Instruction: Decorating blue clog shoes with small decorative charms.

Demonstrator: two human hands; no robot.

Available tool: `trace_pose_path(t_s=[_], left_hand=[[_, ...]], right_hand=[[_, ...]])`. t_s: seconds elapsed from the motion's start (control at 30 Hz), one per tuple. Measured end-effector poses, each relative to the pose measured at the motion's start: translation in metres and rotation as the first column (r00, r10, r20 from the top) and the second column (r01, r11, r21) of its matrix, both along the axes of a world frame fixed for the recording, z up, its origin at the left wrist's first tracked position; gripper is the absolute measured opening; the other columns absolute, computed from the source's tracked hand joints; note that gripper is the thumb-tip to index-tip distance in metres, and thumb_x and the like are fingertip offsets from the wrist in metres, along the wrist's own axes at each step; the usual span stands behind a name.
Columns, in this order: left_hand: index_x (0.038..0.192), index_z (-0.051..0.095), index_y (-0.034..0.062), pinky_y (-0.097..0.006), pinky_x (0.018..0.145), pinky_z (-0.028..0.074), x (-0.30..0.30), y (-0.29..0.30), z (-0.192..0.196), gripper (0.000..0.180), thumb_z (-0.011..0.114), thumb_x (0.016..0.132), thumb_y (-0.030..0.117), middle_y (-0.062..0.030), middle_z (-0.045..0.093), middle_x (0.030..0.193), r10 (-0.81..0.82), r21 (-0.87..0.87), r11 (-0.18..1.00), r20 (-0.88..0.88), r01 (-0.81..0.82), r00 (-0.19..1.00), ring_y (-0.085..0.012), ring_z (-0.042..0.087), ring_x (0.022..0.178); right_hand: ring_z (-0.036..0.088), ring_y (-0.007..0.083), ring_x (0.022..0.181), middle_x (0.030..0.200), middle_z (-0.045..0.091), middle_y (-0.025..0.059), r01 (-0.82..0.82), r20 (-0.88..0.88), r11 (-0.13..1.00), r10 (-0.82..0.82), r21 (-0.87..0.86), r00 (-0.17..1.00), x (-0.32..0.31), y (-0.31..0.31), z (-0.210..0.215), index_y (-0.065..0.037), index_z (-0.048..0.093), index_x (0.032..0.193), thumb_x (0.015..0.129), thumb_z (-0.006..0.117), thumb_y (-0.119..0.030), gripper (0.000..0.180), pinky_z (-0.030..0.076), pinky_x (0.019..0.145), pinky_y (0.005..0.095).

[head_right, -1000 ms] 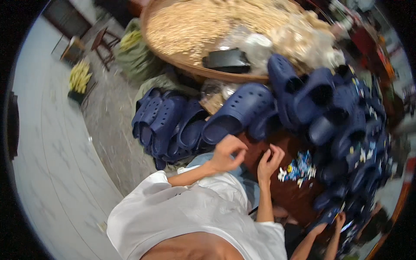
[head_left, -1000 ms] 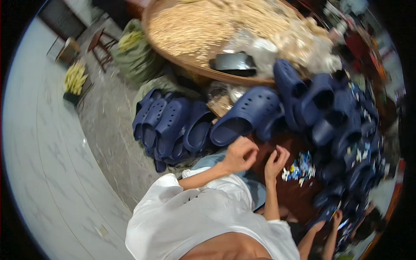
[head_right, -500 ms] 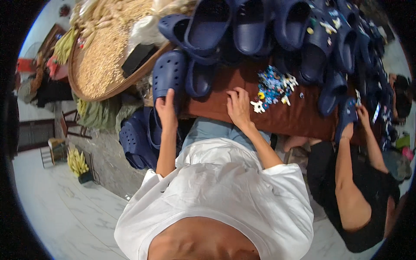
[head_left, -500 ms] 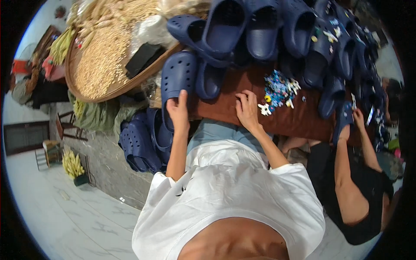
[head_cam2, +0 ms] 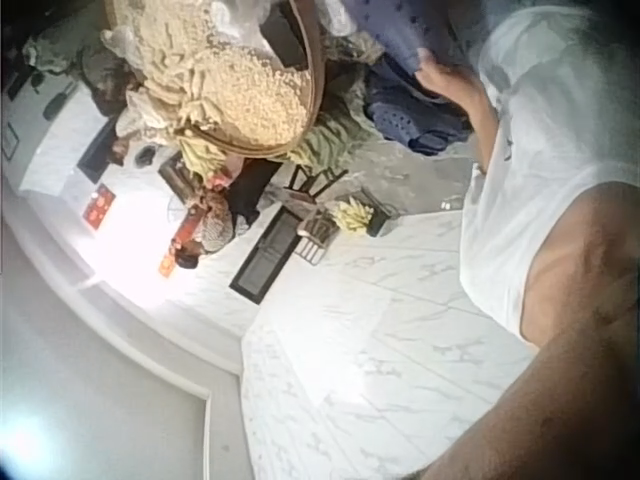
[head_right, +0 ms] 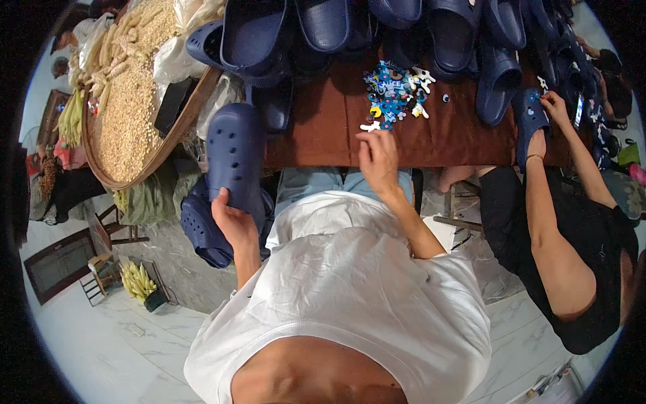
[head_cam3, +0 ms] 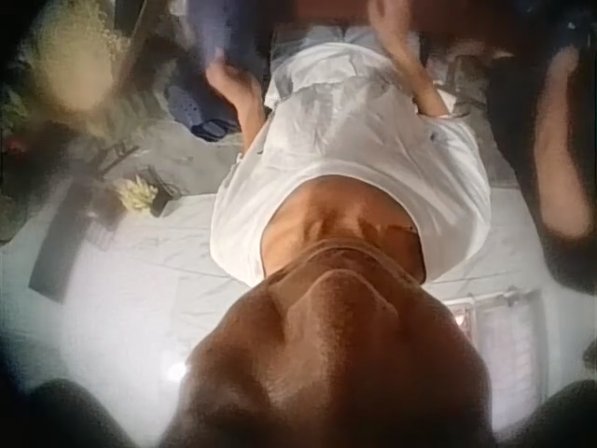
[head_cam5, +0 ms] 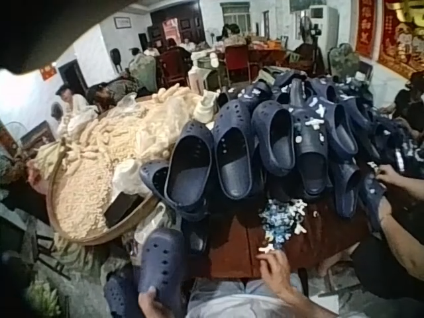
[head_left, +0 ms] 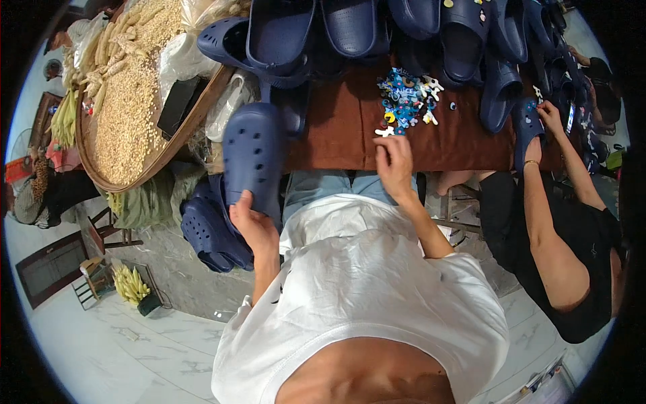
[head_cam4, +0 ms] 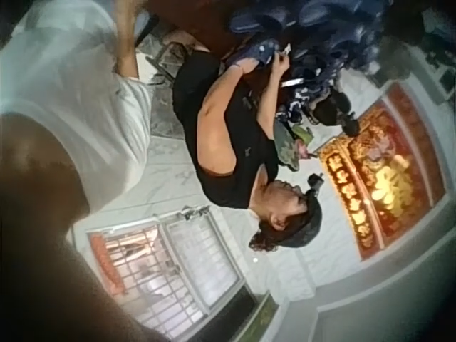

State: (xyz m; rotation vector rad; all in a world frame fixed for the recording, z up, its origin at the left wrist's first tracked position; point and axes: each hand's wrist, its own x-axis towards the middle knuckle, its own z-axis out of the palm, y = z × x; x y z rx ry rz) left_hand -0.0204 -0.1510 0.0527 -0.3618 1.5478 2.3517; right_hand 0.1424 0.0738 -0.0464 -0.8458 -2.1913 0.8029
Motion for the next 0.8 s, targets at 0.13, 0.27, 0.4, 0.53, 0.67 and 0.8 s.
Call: trace_pose_path(t_s=[0.13, 0.27, 0.4, 0.53, 0.67, 0.8], left_hand=[[0.107, 0.059, 0.0020, -0.028, 0.089, 0.044, 0.033, 0.009, -0.003, 0.024, 0.065, 0.086, 0.012, -0.0067, 0.065, 0.103, -0.275, -0.072, 0.958, 0.045, 0.278, 0.960, -0.0153, 0.061, 0.095], [0.112, 0.058, -0.0001, -0.027, 0.091, 0.041, 0.045, 0.045, -0.014, 0.028, 0.063, 0.088, 0.012, -0.0055, 0.063, 0.110, -0.500, -0.006, 0.862, 0.161, 0.508, 0.851, -0.0126, 0.058, 0.101], [0.118, 0.055, -0.0016, -0.027, 0.096, 0.040, 0.042, 0.075, -0.036, 0.033, 0.062, 0.090, 0.015, -0.0062, 0.061, 0.117, -0.590, 0.145, 0.807, 0.222, 0.572, 0.776, -0.0130, 0.055, 0.108], [0.120, 0.053, -0.0024, -0.029, 0.099, 0.041, 0.047, 0.092, -0.050, 0.036, 0.062, 0.091, 0.017, -0.0069, 0.059, 0.121, -0.600, 0.184, 0.800, 0.223, 0.571, 0.769, -0.0146, 0.055, 0.110], [0.124, 0.051, -0.0029, -0.034, 0.103, 0.041, 0.039, 0.103, -0.067, 0.042, 0.063, 0.089, 0.019, -0.0113, 0.058, 0.127, -0.564, 0.263, 0.826, 0.370, 0.498, 0.739, -0.0208, 0.055, 0.117], [0.125, 0.049, -0.0071, -0.045, 0.106, 0.043, 0.029, 0.126, -0.055, 0.044, 0.057, 0.089, 0.016, -0.0209, 0.056, 0.129, -0.469, 0.476, 0.845, 0.439, 0.244, 0.766, -0.0339, 0.055, 0.120]], right_hand=[[0.054, 0.0328, 0.100, 0.105, 0.055, 0.0135, 0.057, 0.111, 0.998, -0.059, 0.021, 0.992, 0.024, 0.015, -0.001, -0.006, 0.060, 0.108, 0.083, 0.068, -0.011, 0.027, 0.044, 0.085, 0.0410], [0.054, 0.0332, 0.100, 0.105, 0.054, 0.0134, 0.034, 0.207, 0.997, -0.048, 0.071, 0.977, 0.020, 0.022, 0.001, -0.006, 0.059, 0.111, 0.081, 0.074, -0.021, 0.037, 0.044, 0.084, 0.0421], [0.055, 0.0336, 0.098, 0.105, 0.055, 0.0134, -0.002, 0.249, 0.999, -0.008, 0.041, 0.969, 0.017, 0.030, -0.002, -0.005, 0.059, 0.112, 0.083, 0.072, -0.020, 0.036, 0.045, 0.081, 0.0425], [0.057, 0.0339, 0.092, 0.100, 0.057, 0.0132, 0.006, 0.243, 0.998, -0.021, 0.062, 0.970, 0.017, 0.033, -0.003, -0.005, 0.061, 0.111, 0.089, 0.064, -0.018, 0.025, 0.046, 0.078, 0.0430], [0.059, 0.0320, 0.081, 0.092, 0.060, 0.0131, 0.078, 0.110, 0.997, -0.076, -0.016, 0.991, 0.018, 0.035, 0.002, -0.004, 0.063, 0.106, 0.096, 0.055, -0.015, 0.017, 0.047, 0.072, 0.0410], [0.060, 0.0238, 0.072, 0.087, 0.060, 0.0126, 0.080, 0.034, 0.988, -0.076, -0.133, 0.997, 0.009, 0.039, 0.023, -0.002, 0.062, 0.103, 0.099, 0.051, -0.016, 0.018, 0.047, 0.064, 0.0326]])
